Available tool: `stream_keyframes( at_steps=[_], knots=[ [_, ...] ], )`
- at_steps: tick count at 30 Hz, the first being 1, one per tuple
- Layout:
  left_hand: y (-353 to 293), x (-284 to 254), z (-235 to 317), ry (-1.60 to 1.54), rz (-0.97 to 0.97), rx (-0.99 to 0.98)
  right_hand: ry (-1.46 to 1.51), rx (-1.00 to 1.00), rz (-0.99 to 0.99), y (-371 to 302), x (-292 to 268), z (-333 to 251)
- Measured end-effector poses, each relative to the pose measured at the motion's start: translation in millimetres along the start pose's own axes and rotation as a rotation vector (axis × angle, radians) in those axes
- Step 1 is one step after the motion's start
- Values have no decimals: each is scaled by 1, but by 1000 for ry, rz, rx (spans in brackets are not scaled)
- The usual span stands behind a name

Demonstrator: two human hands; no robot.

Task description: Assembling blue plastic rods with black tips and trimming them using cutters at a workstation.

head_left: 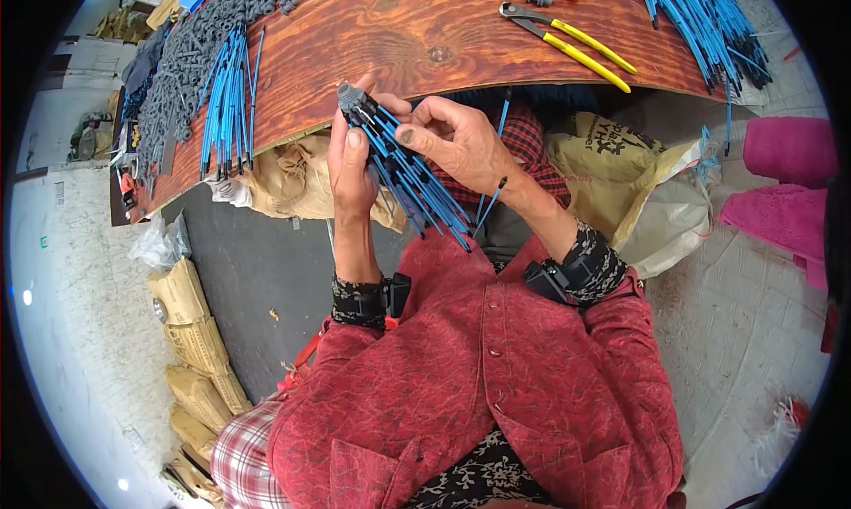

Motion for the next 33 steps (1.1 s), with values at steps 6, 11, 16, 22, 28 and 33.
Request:
stream_keyframes(
  at_steps=[6,11,16,22,28,33],
  knots=[
    [-2,-8,4,89,47,-38,-56,-57,28,4,7,-14],
    [-7,-10,1,41,44,7,-307,-292,113,-1,15,-44],
    [-9,-11,2,25,52,24,-554,-678,217,-22,29,-82],
    [-12,-4,5,2,35,26,-533,-630,266,-28,26,-90],
    [-10,13,11,81,87,35,-460,-454,227,-23,13,-80],
    [-9,27,13,102,133,15,-381,-508,229,-24,3,-79]
  ],
)
Point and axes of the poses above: each hand's wrist, its own y-axis towards the middle knuckle, its own x-axis out of the palm, z = x × y, the point moved 8 cm from there along y, towards the middle knuckle, and after that the axes turned 12 degrees about y, right-handed, at the moved point
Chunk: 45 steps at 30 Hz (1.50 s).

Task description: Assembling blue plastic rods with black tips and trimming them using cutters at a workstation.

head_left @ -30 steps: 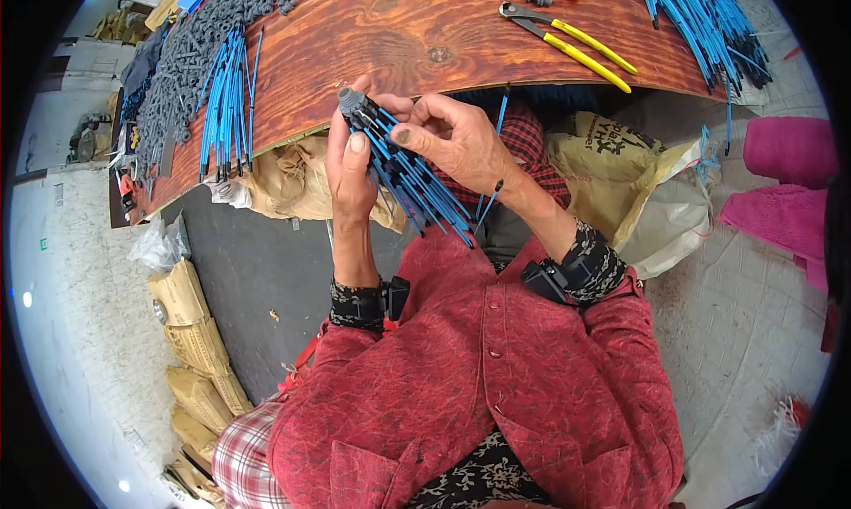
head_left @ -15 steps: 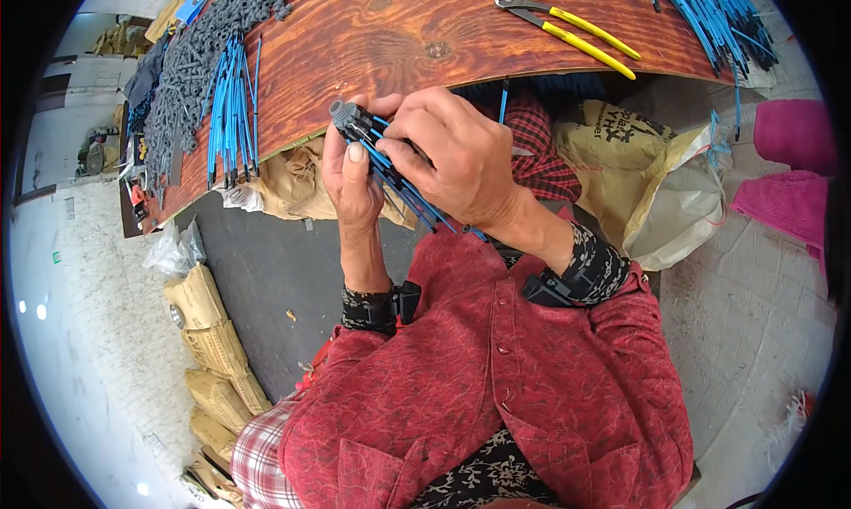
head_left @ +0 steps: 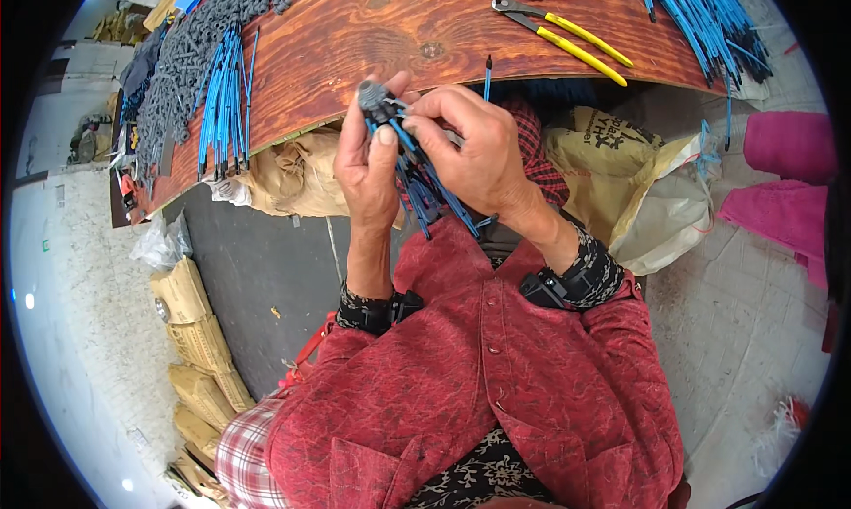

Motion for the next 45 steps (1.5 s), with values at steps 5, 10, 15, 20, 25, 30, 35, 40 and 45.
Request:
stream_keyframes(
  at_steps=[5,10,15,20,25,30,35,40,45],
  knots=[
    [0,9,-3,-7,-37,-33,32,169,-62,5,-8,13],
    [-1,9,-9,36,-32,-48,23,289,-81,3,-7,32],
    [0,15,-29,39,-57,-84,8,301,-28,-5,-7,47],
    [3,15,-27,-251,-157,-209,167,453,-21,-12,-15,62],
    [-6,22,-41,-471,-275,-296,462,578,-97,-27,-23,76],
    [-8,23,-34,-320,-297,-219,571,559,-141,-31,-25,67],
    [-7,18,-9,-375,-287,-195,522,403,-149,-22,-18,38],
    [2,-6,-40,-488,-221,-286,417,438,-66,-12,6,50],
    [0,-14,-35,-429,-201,-259,266,426,-95,-9,28,45]
  ],
)
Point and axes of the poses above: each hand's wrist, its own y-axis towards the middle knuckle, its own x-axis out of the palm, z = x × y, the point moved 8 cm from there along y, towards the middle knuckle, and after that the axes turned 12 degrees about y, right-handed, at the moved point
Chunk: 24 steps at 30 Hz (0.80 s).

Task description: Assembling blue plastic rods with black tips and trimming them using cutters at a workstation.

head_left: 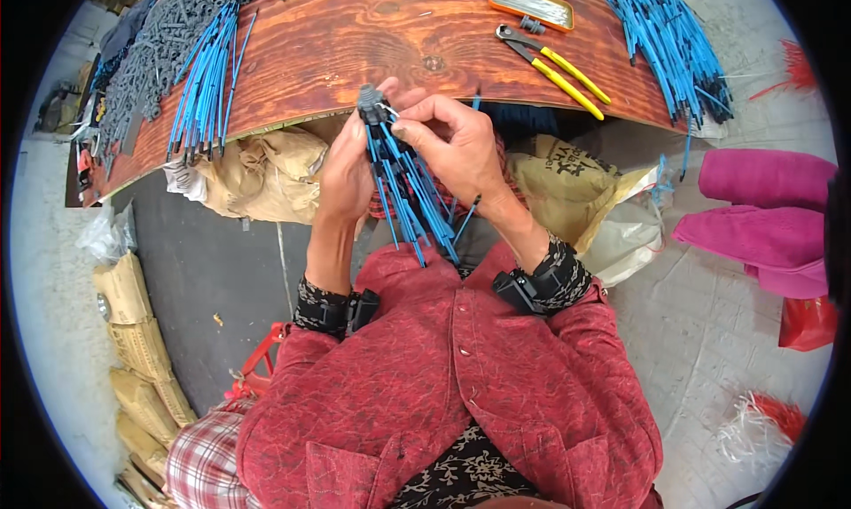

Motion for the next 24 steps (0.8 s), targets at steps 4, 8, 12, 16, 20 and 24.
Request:
stream_keyframes(
  at_steps=[4,8,12,16,20,24],
  knots=[
    [-7,-4,19,177,45,99,-180,-281,16,-5,29,-29],
    [-11,-29,25,74,74,156,-373,-648,-1,-27,67,-61],
    [-13,-47,23,-173,-119,349,-421,-719,-6,-47,89,-67],
    [-19,-43,28,-167,-227,464,-434,-706,-14,-54,89,-56],
    [-17,-36,29,-189,-298,502,-396,-667,-27,-51,84,-55],
    [-19,-44,36,-57,-198,489,-322,-667,-69,-40,74,-55]
  ],
)
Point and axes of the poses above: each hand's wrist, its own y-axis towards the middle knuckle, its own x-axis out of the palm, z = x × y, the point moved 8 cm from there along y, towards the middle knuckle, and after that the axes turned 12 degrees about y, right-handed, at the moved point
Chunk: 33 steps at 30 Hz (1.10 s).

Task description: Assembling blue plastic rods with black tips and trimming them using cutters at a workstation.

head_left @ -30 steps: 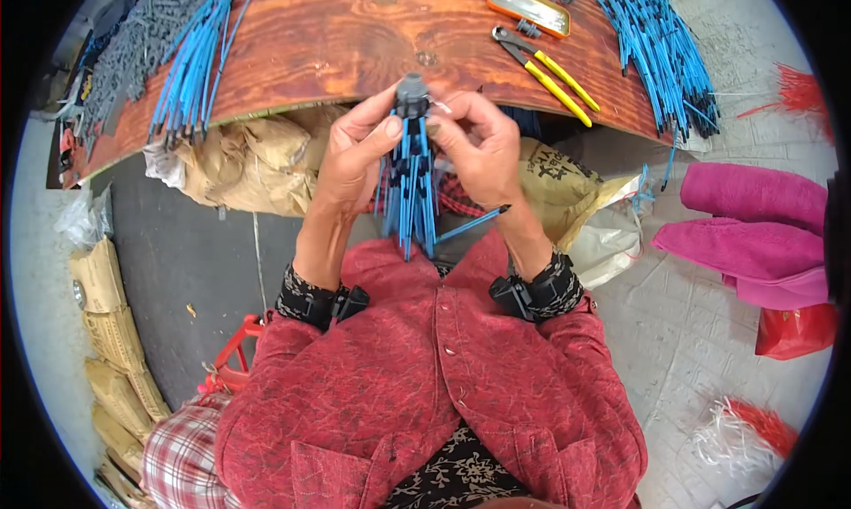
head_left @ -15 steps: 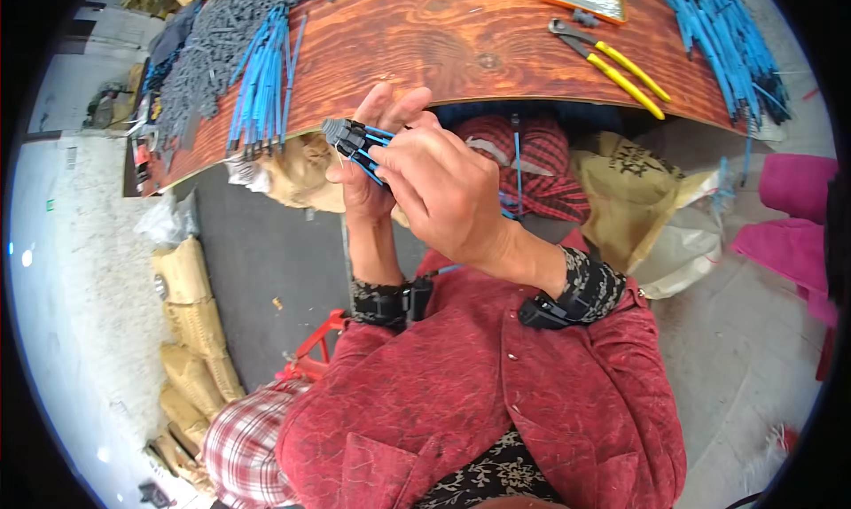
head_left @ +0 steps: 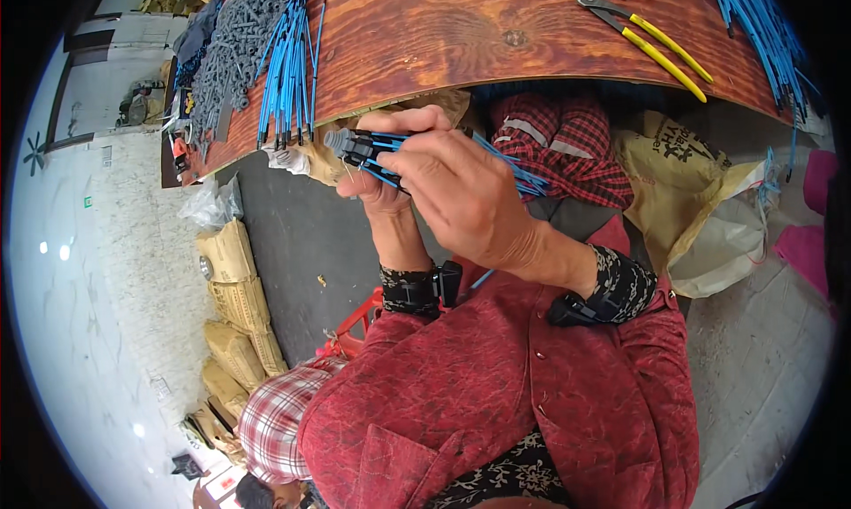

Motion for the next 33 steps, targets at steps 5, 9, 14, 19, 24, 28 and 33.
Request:
stream_keyframes(
  at_steps=[5,9,14,19,24,28,33],
  knots=[
    [15,13,-2,382,266,-423,192,185,-87,15,-30,45],
    [25,32,-9,339,173,-345,829,724,-256,6,-31,98],
    [34,43,-20,306,109,-407,814,717,-369,16,-53,96],
    [43,52,-24,397,96,-360,577,549,-425,32,-78,75],
    [40,49,-38,477,106,-386,527,680,-481,29,-92,84],
    [41,51,-45,598,124,-406,401,631,-464,37,-101,77],
    [43,57,-49,671,94,-339,52,426,-329,47,-113,66]
  ],
)
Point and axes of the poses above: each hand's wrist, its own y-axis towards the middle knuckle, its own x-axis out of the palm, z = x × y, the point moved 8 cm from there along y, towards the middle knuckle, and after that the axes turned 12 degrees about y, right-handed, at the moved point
